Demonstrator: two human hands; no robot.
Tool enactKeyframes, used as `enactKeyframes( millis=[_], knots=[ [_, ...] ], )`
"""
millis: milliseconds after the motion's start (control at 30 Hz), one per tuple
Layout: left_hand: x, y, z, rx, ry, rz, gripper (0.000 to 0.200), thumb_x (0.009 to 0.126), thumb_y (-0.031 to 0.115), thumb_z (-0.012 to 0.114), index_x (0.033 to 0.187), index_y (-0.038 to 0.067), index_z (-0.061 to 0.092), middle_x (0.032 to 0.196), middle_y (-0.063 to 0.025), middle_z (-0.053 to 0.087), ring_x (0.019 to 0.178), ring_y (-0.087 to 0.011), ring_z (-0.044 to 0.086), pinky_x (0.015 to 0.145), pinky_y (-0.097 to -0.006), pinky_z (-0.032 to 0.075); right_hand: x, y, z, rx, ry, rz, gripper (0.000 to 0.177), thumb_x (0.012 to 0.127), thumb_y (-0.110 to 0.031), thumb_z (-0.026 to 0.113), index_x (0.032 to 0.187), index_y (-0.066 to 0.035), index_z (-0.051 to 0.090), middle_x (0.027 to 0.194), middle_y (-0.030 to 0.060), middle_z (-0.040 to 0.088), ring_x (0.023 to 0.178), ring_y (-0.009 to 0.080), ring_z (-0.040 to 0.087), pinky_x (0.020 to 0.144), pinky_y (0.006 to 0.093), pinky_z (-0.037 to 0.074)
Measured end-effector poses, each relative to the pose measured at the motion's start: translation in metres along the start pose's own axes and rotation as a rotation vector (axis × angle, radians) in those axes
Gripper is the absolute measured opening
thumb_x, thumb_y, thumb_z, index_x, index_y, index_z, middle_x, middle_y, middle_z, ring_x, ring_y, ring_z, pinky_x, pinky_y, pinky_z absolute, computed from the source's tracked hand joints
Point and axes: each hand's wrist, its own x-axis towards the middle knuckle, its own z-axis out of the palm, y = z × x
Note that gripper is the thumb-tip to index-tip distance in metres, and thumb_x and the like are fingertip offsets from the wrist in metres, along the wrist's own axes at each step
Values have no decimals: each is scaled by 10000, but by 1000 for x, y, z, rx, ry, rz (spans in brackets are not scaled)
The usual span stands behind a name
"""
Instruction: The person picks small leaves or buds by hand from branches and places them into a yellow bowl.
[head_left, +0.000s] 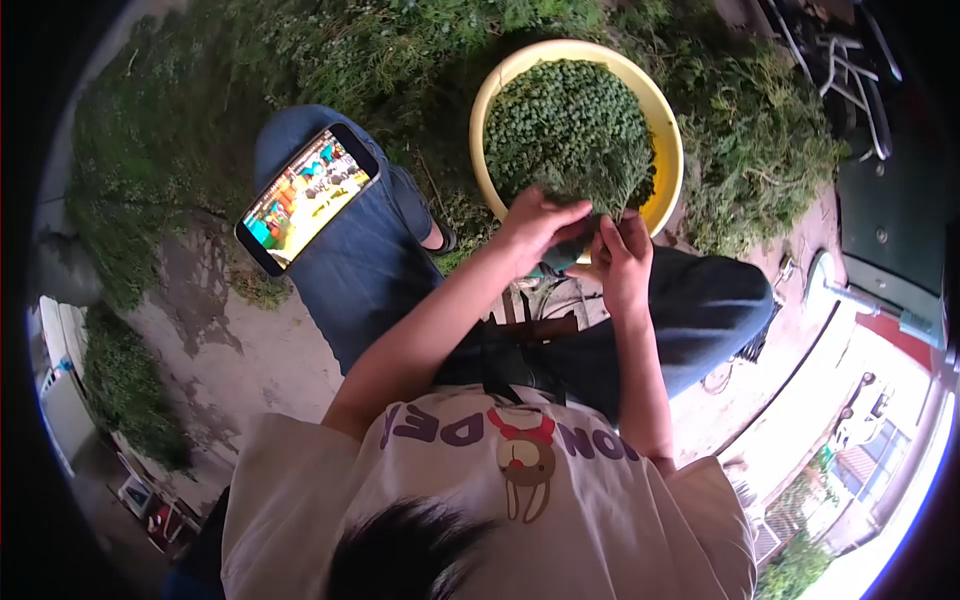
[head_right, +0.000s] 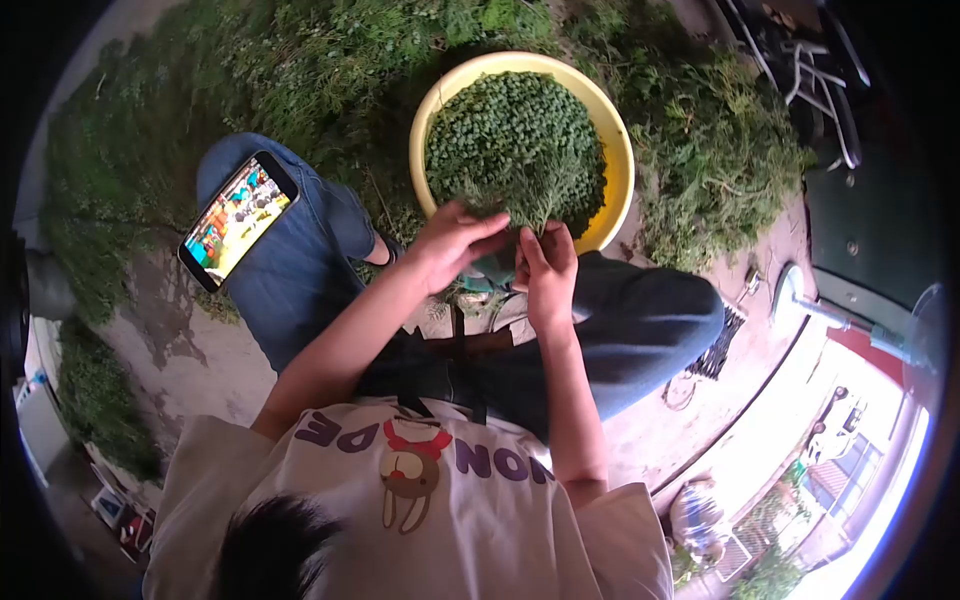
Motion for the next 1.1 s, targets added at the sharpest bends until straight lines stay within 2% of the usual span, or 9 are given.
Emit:
enactKeyframes(
  millis=[67, 233, 300, 433, 500, 633, 767, 833, 1100],
  knots=[
    [0, 1, 2, 128, 46, 11, 210, 735, 58, 658, 899, -1, 540, 850, -93, 593, 782, -165, 590, 691, -278, 523, 1, 4, -8, -40, 38, -32, 92, 838, -90, 536, 849, -74, 447, 618, -40, 450, 458, 5, 351, 369, 161, 249],
    [7, 2, -9, 342, 55, 138, 266, 724, 102, 683, 907, 3, 517, 749, -64, 597, 640, -124, 582, 597, -232, 494, 9, 6, -5, 65, 13, 71, 140, 815, -107, 570, 795, -52, 443, 533, -40, 380, 406, 35, 318, 352, 201, 212],
    [6, 6, -16, 445, 48, 95, 203, 731, 101, 677, 878, 31, 556, 822, -45, 595, 728, -102, 570, 618, -227, 471, 12, 11, -5, 101, -75, 188, 173, 813, -121, 576, 742, -64, 428, 505, -41, 352, 376, 40, 283, 343, 214, 185],
    [11, 4, -28, 393, 80, 106, 175, 743, 81, 662, 863, 29, 546, 787, -36, 579, 665, -100, 546, 568, -223, 439, 11, 18, 8, 95, -72, 198, 210, 816, -125, 572, 703, -60, 407, 494, -31, 349, 362, 49, 269, 331, 224, 174],
    [15, 2, -32, 172, 79, 113, 142, 761, 50, 633, 860, 23, 535, 755, -31, 559, 602, -111, 512, 532, -227, 407, 13, 22, 17, 95, -55, 187, 198, 821, -117, 561, 729, -48, 399, 494, -20, 363, 355, 57, 287, 320, 230, 192],
    [25, -3, -40, 20, 172, 66, 105, 783, 36, 603, 842, 30, 516, 722, -22, 526, 555, -110, 486, 485, -229, 385, 11, 34, 38, 62, 48, 88, 217, 823, -95, 549, 733, -91, 351, 527, -22, 338, 378, 68, 297, 328, 238, 189],
    [31, -5, -48, 44, 188, 87, 101, 791, 66, 603, 834, 46, 514, 702, -9, 508, 545, -101, 479, 467, -222, 395, 7, 36, 45, 44, 76, 127, 210, 828, -89, 533, 738, -88, 343, 527, -21, 333, 379, 69, 289, 332, 237, 191],
    [35, -7, -49, 39, 254, 77, 169, 796, 88, 601, 922, 58, 492, 674, 7, 507, 512, -89, 474, 451, -215, 424, 8, 38, 43, 91, 101, 148, 221, 829, -90, 531, 729, -90, 334, 526, -22, 324, 378, 68, 280, 333, 238, 188],
    [48, -5, -51, 154, 287, 60, 71, 845, 153, 541, 849, 83, 537, 678, 18, 502, 552, -84, 472, 464, -211, 414, 4, 38, 44, 49, 160, 175, 236, 834, -77, 515, 713, -94, 313, 521, -23, 308, 374, 68, 275, 328, 239, 181]
  ],
)
